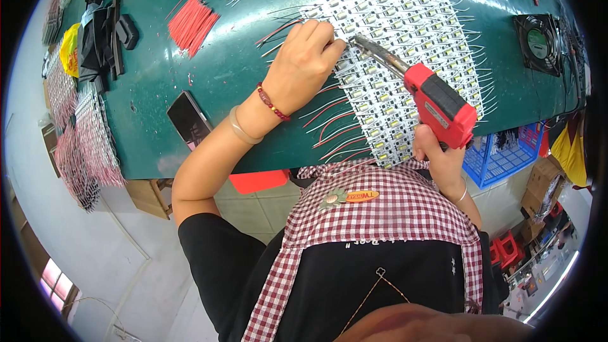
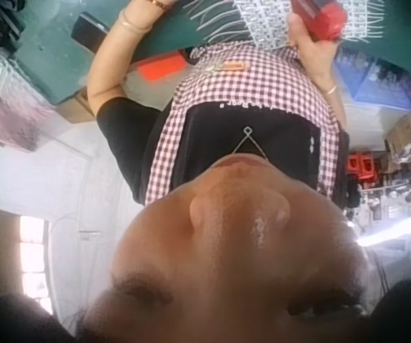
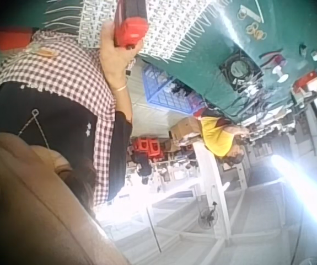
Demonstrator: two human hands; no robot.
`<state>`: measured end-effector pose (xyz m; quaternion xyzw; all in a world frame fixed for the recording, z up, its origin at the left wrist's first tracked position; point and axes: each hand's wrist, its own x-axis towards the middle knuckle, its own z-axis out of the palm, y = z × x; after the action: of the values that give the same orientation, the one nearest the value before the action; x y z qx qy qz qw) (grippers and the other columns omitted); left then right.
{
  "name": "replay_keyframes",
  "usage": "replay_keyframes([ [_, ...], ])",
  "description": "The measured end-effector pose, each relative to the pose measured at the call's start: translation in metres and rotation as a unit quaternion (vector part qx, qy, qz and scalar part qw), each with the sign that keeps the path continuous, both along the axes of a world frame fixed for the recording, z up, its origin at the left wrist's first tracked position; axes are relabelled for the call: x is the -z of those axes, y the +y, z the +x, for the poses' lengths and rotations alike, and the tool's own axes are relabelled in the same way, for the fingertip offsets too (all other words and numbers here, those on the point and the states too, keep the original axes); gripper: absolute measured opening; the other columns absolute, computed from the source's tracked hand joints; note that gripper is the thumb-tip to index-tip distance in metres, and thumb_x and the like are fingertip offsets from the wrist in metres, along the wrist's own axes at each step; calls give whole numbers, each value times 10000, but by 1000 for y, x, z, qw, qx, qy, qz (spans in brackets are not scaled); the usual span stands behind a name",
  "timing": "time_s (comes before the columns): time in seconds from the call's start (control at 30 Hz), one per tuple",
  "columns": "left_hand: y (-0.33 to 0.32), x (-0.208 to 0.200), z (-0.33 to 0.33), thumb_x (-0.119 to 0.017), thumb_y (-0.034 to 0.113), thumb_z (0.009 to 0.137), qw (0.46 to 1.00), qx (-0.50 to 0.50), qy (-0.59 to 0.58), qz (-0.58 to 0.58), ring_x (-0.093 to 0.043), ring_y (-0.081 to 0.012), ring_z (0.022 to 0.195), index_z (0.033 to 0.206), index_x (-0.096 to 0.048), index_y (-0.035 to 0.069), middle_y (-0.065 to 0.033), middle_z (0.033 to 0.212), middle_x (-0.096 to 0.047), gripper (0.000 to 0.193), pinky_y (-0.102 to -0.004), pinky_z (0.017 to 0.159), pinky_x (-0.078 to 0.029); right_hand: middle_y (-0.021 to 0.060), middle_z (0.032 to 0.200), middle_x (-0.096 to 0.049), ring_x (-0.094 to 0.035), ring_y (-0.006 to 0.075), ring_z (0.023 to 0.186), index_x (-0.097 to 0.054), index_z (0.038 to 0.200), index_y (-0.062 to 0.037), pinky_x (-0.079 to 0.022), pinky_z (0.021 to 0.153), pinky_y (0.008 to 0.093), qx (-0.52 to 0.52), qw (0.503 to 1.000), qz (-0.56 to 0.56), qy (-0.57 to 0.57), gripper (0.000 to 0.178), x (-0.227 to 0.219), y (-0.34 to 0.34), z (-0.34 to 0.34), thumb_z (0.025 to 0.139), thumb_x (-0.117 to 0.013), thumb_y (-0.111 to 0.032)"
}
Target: The person uses a soldering iron to attach red and black wires to a large LED panel. They pick up individual wires from piles on the table, place them on the panel, and apply heat to secure them. The process is repeated for multiple connection points across the panel.
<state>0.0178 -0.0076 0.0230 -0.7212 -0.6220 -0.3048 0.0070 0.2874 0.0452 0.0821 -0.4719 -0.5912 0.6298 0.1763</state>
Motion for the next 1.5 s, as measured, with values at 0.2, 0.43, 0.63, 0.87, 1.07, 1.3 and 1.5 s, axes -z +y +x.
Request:
replay_keyframes([
  [0.2, 0, 0, 1, -604, -20, 697, 1000, -2, 7, 1, -530, -245, 767, 891, -654, 23, -79, 810, -512, 204, -347, 710, -459, 22, 573, -471, -449, 103, 473, -461, 1263, 93, -386, 472, 252, -33, 999, -15, 39, 388, -6, 3, 0, 965, -529, -146],
  [0.43, 0, 2, -2, -613, -21, 701, 1000, 3, -6, 17, -541, -246, 773, 893, -650, 16, -83, 818, -525, 198, -343, 716, -466, 29, 574, -473, -449, 103, 472, -465, 1259, 88, -389, 473, 254, -40, 999, -16, 33, 390, -4, 3, 1, 959, -536, -151],
  [0.63, -3, 5, -2, -616, -37, 697, 1000, -2, -14, 18, -549, -237, 746, 913, -645, 7, -87, 815, -532, 222, -334, 689, -474, 20, 603, -505, -472, 94, 489, -506, 1144, 56, -400, 479, 248, -25, 998, -43, 37, 291, -3, 4, 2, 939, -579, -136],
  [0.87, -5, 6, -2, -611, -34, 697, 1000, 2, -18, 15, -550, -241, 762, 922, -644, 16, -90, 835, -535, 233, -340, 707, -478, 11, 680, -578, -530, 80, 531, -593, 928, -9, -424, 487, 238, 2, 996, -74, 51, 138, 0, 4, 4, 895, -671, -119],
  [1.07, -5, 4, -1, -609, -33, 695, 1000, -1, -10, 0, -546, -248, 782, 936, -641, 21, -92, 854, -532, 248, -346, 719, -475, 27, 595, -509, -478, 101, 487, -508, 1151, 77, -411, 487, 256, -34, 999, -18, 8, 271, 3, 1, 5, 942, -558, -87],
  [1.3, -3, -2, 3, -605, -38, 694, 1000, -1, 7, -6, -532, -259, 790, 933, -635, 15, -99, 867, -523, 247, -353, 716, -466, 28, 619, -527, -493, 101, 502, -531, 1122, 65, -409, 488, 254, -71, 997, 1, -21, 247, 5, 3, 7, 937, -578, -92],
  [1.5, -4, -1, 4, -603, -36, 696, 1000, -1, 11, -3, -525, -258, 781, 925, -636, 11, -97, 861, -523, 235, -351, 710, -464, 32, 615, -526, -492, 102, 499, -521, 1160, 86, -407, 489, 251, -28, 1000, -9, 9, 290, -2, 2, 4, 939, -577, -92],
])
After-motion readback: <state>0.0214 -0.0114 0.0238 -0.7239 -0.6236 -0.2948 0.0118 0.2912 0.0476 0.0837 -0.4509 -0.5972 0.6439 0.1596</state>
